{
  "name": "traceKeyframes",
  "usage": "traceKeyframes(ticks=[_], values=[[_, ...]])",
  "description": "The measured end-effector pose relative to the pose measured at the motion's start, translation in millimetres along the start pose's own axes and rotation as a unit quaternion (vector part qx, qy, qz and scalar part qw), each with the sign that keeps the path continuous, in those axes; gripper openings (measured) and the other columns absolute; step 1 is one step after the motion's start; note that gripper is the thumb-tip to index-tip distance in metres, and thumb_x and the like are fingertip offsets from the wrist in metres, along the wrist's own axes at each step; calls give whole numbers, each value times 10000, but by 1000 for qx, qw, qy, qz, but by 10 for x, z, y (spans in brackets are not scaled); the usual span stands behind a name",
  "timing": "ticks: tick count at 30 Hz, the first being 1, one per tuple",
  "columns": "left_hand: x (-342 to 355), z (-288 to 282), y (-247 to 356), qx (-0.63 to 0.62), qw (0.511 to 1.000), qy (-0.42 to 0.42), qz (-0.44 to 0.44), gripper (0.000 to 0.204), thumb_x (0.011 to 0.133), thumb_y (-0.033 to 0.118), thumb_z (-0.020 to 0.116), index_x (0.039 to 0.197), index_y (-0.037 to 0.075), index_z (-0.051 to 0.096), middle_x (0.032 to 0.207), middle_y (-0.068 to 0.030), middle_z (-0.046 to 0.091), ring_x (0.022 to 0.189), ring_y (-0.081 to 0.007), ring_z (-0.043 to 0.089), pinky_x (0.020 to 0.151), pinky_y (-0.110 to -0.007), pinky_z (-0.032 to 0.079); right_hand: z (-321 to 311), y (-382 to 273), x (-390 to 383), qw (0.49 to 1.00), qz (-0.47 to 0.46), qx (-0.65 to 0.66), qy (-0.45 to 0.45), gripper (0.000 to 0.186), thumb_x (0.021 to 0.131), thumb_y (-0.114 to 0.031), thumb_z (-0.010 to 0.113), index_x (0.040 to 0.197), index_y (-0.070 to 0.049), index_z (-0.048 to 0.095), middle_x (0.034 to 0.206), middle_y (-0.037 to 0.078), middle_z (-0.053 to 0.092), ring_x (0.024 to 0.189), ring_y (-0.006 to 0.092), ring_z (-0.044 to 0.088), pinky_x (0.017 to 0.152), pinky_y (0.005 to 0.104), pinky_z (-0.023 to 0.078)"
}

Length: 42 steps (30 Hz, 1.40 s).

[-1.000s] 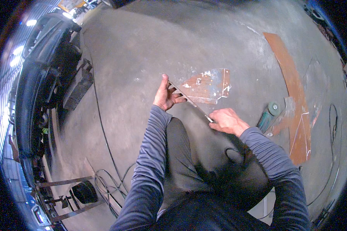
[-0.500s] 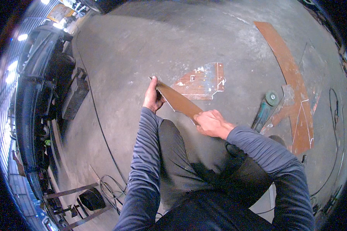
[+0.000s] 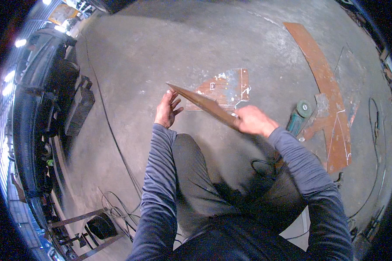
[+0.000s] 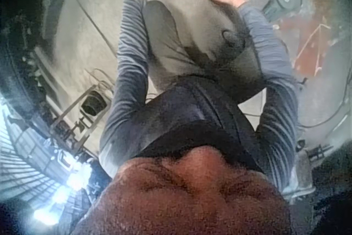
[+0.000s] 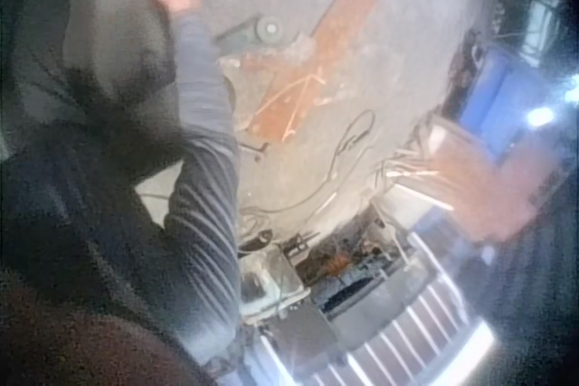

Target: The person sits on the floor and uses a metal square and a white marker to draw straight lines on a flat piece of metal. They reposition the square multiple times to mark different sections of the metal sheet.

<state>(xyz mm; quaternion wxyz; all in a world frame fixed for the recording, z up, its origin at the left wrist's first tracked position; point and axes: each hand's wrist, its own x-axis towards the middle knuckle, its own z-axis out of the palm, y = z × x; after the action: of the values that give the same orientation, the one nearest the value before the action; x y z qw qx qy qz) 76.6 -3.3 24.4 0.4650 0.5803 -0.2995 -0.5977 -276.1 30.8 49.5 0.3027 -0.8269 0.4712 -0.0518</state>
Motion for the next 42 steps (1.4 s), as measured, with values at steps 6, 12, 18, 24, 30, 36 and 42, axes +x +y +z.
traceKeyframes(ticks=[6, 12, 18, 24, 30, 36, 42], values=[[212, 276, -48, 172, 981, 17, 92, 505, 965, 202, 643, 1414, 85, 442, 1314, -110, 601, 1149, -233, 612, 881, -393, 503, -290, 440, 85, 984, 142, 90, 51, 394, 897, -347, 658, 1137, -38, 711, 1105, 255, 703, 1058, 429, 668, 926, 505, 524], [212, 337, -120, 167, 982, 16, 87, 291, 995, 281, 625, 1164, 45, 605, 1041, -50, 669, 980, -172, 652, 805, -325, 508, -266, 507, 113, 976, 187, 88, 63, 451, 904, -376, 659, 1118, 19, 699, 1111, 259, 702, 1066, 429, 664, 934, 503, 509], [15, 431, -10, 46, 989, -16, 139, 183, 1005, 240, 617, 1069, 70, 639, 981, -13, 660, 876, -119, 599, 773, -301, 487, -179, 628, 225, 975, 194, 92, 60, 393, 901, -341, 647, 1073, 8, 706, 1067, 258, 702, 1055, 403, 670, 911, 491, 512], [-125, 1066, 340, 291, 904, 2, 312, 226, 980, 211, 650, 983, -15, 643, 859, -33, 638, 831, -93, 535, 748, -287, 469, -77, 1075, 158, 978, 204, -39, 13, 290, 857, -198, 598, 1012, 1, 743, 1068, 249, 717, 985, 411, 703, 850, 504, 562], [-309, 1022, 174, 498, 781, 58, 371, 244, 915, 248, 698, 979, 16, 655, 885, -194, 658, 779, -311, 634, 741, -397, 514, -155, 481, 149, 974, 223, -7, -44, 303, 884, -178, 559, 1090, -42, 734, 1154, 206, 712, 1091, 383, 684, 896, 489, 551], [-296, 1617, -694, 701, 621, -160, 312, 234, 882, 206, 670, 1089, 99, 653, 1005, -204, 690, 882, -436, 676, 778, -536, 544, -633, 1006, -39, 968, 214, 40, 126, 312, 886, -257, 586, 1044, -33, 737, 1076, 189, 736, 949, 361, 725, 813, 480, 576], [-323, 1830, -1296, 757, 529, -261, 281, 336, 860, 119, 657, 1181, 87, 563, 1122, -159, 636, 1033, -391, 646, 828, -491, 554, -1259, 1391, -1203, 826, 163, 439, 314, 341, 983, -367, 605, 1140, -73, 675, 787, 9, 636, 625, 91, 565, 549, 288, 503]])
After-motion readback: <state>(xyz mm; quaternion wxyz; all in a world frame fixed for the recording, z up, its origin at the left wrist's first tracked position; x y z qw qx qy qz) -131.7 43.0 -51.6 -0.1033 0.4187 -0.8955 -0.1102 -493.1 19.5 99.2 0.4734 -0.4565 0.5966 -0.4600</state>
